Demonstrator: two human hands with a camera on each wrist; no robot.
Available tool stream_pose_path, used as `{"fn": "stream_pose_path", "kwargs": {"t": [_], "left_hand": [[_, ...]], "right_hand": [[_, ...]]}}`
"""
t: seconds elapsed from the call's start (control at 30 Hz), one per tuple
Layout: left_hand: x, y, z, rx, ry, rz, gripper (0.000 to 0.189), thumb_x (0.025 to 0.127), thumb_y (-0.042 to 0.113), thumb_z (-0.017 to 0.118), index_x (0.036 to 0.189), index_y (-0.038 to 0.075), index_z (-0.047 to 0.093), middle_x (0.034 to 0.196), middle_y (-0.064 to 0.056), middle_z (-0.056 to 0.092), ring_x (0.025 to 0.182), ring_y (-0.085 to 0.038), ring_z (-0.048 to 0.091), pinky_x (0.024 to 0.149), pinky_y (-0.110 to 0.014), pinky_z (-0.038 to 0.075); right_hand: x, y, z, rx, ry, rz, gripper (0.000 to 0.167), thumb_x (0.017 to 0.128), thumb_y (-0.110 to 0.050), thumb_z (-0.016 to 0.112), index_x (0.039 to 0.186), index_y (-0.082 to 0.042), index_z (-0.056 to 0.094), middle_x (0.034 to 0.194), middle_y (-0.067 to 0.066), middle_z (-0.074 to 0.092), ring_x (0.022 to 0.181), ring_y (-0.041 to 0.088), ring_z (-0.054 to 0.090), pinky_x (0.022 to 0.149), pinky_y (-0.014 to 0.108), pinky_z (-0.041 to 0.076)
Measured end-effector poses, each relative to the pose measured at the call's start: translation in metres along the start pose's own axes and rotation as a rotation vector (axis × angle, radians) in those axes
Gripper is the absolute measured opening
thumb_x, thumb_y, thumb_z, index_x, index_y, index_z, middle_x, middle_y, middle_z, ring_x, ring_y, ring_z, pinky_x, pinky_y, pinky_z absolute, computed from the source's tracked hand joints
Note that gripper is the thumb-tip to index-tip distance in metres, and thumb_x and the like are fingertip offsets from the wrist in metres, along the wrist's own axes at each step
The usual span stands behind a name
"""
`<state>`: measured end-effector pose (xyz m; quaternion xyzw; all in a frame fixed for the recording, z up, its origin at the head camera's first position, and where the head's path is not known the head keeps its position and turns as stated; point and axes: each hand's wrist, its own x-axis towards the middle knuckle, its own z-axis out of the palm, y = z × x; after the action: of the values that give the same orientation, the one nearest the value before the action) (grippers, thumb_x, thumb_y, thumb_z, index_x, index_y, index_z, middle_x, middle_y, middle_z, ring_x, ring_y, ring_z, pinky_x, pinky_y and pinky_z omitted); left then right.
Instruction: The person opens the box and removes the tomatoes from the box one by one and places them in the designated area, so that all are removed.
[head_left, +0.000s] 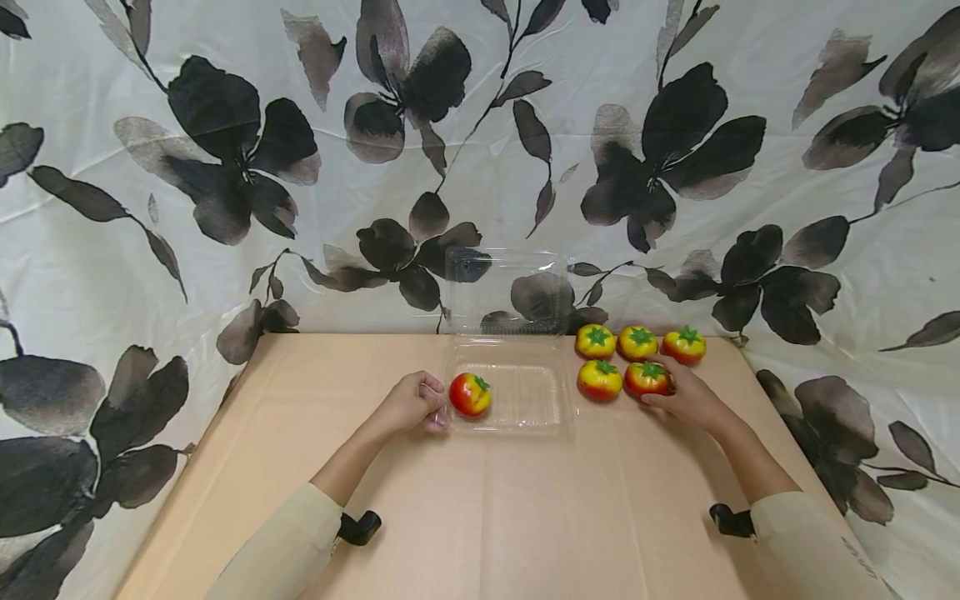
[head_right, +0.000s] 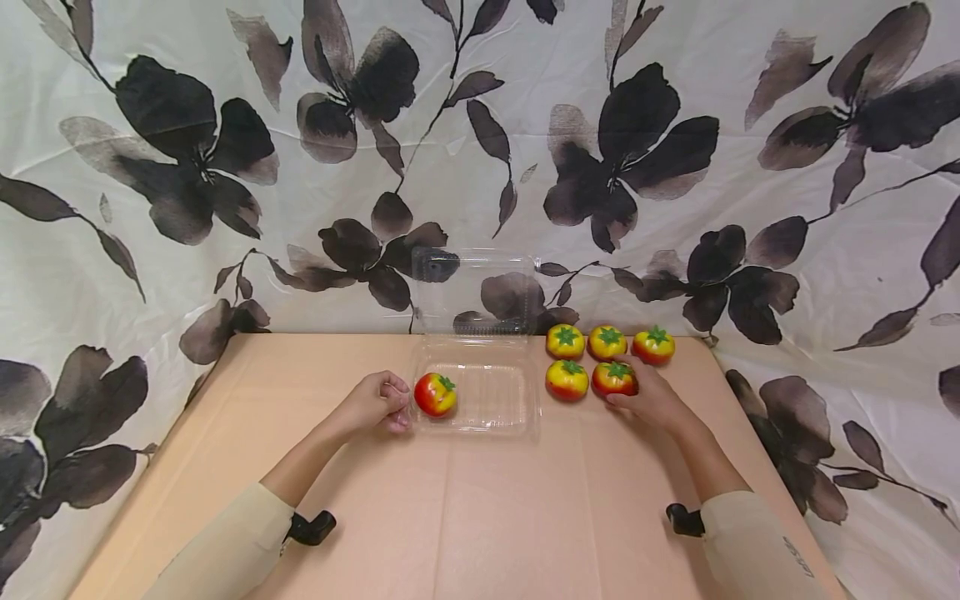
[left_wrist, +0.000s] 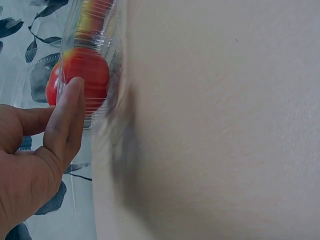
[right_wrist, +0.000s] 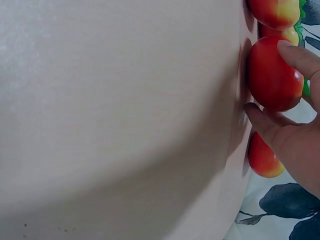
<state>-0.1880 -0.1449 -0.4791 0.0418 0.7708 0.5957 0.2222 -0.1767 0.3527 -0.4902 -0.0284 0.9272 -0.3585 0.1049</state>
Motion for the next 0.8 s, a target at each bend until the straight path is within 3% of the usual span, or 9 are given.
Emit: {"fn": "stream_pose_path", "kwargs": {"t": [0.2,0.37,0.6,0.8], "left_hand": [[-0.001,0.002,0.001,0.014,0.011,-0.012,0.020,0.099,-0.009,0.055,0.118,-0.011,0.048,0.087,-0.025,0.063,0.062,-0.019,0.069,0.063,-0.041,0.068],[-0.001,0.002,0.000,0.011,0.013,-0.012,0.021,0.100,-0.008,0.055,0.119,-0.011,0.048,0.085,-0.020,0.063,0.062,-0.019,0.070,0.064,-0.042,0.068],[-0.001,0.002,0.000,0.000,0.005,-0.012,0.019,0.101,-0.008,0.055,0.118,-0.012,0.048,0.084,-0.018,0.061,0.063,-0.019,0.070,0.064,-0.041,0.068],[-0.001,0.003,0.000,0.013,0.011,-0.020,0.020,0.100,-0.008,0.055,0.118,-0.011,0.048,0.086,-0.023,0.063,0.061,-0.018,0.069,0.063,-0.040,0.068]], "right_hand": [[-0.006,0.001,-0.001,0.030,0.017,-0.003,0.084,0.094,-0.025,0.077,0.157,0.000,0.027,0.160,0.032,0.029,0.145,0.056,0.030,0.118,0.075,0.029],[-0.013,-0.001,-0.003,0.037,0.037,-0.045,0.083,0.095,-0.024,0.076,0.157,0.002,0.027,0.160,0.033,0.028,0.142,0.060,0.034,0.113,0.072,0.038],[-0.024,-0.013,-0.009,-0.049,0.101,-0.090,0.081,0.095,-0.026,0.076,0.155,0.005,0.031,0.158,0.035,0.027,0.133,0.058,0.040,0.111,0.075,0.039],[-0.030,-0.027,-0.014,-0.108,0.140,-0.136,0.077,0.096,-0.028,0.076,0.154,0.003,0.035,0.157,0.033,0.031,0.140,0.054,0.034,0.112,0.076,0.037]]}}
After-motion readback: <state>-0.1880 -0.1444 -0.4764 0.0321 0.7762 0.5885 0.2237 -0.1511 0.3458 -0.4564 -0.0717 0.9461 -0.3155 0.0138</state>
